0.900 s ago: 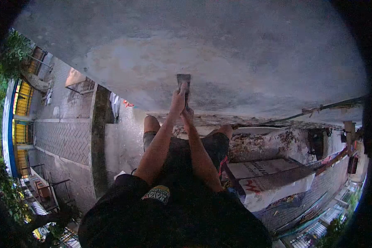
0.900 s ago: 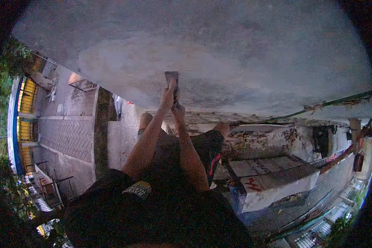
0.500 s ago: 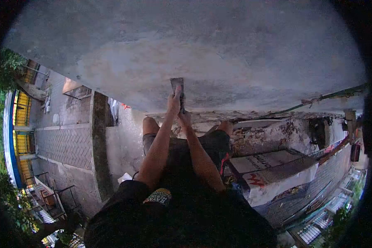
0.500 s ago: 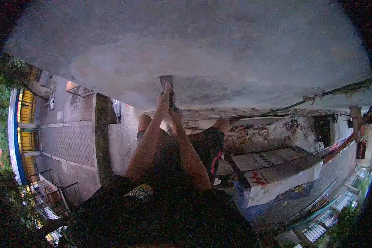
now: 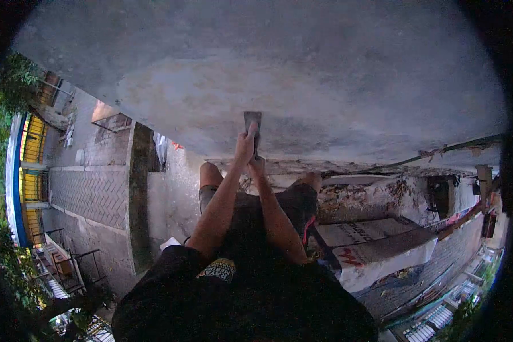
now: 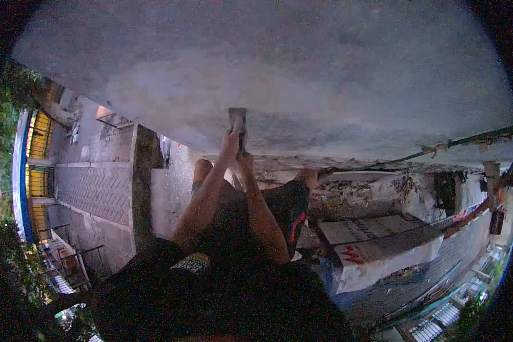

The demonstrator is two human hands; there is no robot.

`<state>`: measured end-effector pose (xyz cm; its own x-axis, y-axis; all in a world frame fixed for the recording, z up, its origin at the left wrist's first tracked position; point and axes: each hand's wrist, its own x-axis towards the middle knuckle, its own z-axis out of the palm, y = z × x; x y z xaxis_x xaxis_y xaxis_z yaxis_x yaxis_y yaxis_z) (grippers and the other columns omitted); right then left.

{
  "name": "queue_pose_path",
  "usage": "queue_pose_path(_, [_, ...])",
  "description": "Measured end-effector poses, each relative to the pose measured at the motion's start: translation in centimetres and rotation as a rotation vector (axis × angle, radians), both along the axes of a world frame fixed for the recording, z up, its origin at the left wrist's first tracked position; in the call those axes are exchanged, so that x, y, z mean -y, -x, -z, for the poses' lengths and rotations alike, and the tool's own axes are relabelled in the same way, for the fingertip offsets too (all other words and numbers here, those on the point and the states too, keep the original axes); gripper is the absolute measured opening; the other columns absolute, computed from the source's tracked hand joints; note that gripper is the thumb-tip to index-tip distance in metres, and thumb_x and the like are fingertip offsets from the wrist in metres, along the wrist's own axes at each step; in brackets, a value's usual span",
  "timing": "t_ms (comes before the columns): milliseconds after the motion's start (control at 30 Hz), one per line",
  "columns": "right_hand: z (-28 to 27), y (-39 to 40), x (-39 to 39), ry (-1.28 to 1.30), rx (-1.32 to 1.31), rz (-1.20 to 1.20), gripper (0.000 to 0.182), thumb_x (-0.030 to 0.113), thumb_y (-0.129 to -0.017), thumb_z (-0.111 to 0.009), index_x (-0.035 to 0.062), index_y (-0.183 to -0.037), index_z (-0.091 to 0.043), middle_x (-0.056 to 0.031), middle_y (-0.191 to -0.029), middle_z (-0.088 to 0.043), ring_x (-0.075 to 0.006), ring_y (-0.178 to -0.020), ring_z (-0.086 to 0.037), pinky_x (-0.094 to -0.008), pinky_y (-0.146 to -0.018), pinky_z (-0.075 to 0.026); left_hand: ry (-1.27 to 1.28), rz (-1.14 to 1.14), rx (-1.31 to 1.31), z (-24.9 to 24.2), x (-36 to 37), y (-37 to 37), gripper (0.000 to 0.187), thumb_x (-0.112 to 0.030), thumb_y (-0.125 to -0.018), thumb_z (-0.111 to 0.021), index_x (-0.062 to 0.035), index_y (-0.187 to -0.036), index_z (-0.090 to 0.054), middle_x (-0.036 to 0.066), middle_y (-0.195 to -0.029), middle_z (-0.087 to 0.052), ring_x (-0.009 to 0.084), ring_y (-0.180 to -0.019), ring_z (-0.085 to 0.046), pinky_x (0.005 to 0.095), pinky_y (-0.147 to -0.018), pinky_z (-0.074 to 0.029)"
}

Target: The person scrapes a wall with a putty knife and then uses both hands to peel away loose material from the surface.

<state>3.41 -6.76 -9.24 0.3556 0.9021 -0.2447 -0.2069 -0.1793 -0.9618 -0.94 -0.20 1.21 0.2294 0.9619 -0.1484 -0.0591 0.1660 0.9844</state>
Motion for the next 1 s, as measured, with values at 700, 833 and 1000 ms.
queue_pose_path(700, [-7.1, -1.8, -3.0, -0.146, 0.121, 0.029, 0.041, 0.038, -0.071, -0.052, -0.0025, -0.072, -0.054, -0.0138, -0.059, -0.055, -0.0169, -0.053, -0.050, -0.0336, -0.051, -0.037, 0.031, -0.057, -0.049, -9.4, -0.3, -2.4, 0.054, -0.052, -0.075, -0.043, -0.0036, -0.052, -0.048, 0.000, -0.046, -0.040, 0.0101, -0.044, -0.037, 0.0263, -0.044, -0.030])
queue_pose_path(833, [-9.9, -2.6, -3.2, -0.109, 0.145, -0.156, 0.036, 0.034, -0.071, -0.052, -0.0001, -0.062, -0.047, -0.0055, -0.048, -0.045, -0.0126, -0.046, -0.043, -0.0295, -0.044, -0.033, -0.047, -0.017, -0.026, -11.9, -0.3, -2.0, 0.051, -0.051, -0.075, -0.045, -0.0055, -0.052, -0.047, -0.001, -0.047, -0.040, 0.0081, -0.044, -0.036, 0.0251, -0.044, -0.029])
queue_pose_path(1000, [-8.1, -1.9, -1.3, 0.098, -0.075, -0.177, 0.027, 0.029, -0.073, -0.054, 0.0091, -0.058, -0.044, 0.0031, -0.044, -0.036, -0.0079, -0.036, -0.035, -0.0247, -0.035, -0.024, 0.020, -0.031, -0.040, -7.1, 0.1, -1.9, 0.049, -0.048, -0.076, -0.045, -0.0054, -0.051, -0.046, -0.002, -0.046, -0.038, 0.0075, -0.043, -0.035, 0.0243, -0.042, -0.027])
